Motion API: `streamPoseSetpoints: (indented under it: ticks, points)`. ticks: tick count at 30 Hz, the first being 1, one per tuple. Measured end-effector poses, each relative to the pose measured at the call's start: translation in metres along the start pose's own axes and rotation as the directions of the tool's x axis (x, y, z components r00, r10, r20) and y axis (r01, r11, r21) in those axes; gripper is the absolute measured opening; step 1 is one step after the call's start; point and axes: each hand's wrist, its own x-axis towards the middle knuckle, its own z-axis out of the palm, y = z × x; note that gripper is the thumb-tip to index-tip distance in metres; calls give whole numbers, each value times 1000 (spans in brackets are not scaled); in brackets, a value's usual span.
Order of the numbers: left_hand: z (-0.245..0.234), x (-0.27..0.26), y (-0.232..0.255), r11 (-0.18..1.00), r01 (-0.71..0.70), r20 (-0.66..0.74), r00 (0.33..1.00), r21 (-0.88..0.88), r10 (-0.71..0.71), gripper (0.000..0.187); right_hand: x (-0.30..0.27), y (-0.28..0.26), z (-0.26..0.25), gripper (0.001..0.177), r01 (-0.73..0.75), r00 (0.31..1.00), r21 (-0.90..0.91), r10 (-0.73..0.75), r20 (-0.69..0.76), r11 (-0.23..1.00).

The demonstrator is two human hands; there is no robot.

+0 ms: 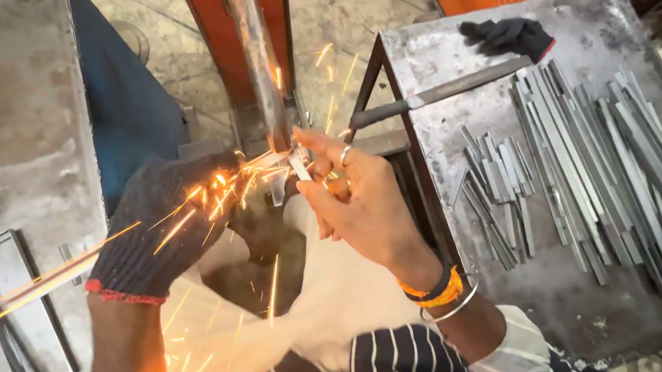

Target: Using a spot welder to assemble metal rods and plates into rectangular frames.

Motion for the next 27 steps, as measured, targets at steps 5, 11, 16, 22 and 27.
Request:
streamPoseSetpoints:
  ticks: [5,11,16,22,27]
  points:
    - [-2,-2,-6,994,0,27,1000,-111,3,20,-6,1,-5,70,23,1000,10,-23,13,1000]
    - [-4,-21,-22,995,74,91,993,-60,-68,33,-8,11,-34,71,75,997,-55,-77,-27,996]
    - [31,-49,-58,956,202,91,978,-211,-187,22,-6,29,-72,69,241,921,-545,-366,-132,803]
    - [140,-24,-17,982,-82,2,997,-169,83,15,-18,40,-36,75,533,781,-798,-526,336,282]
    - [165,-7,10,981,-126,-41,992,-148,121,15,4,102,-112,55,336,933,-861,-260,249,382]
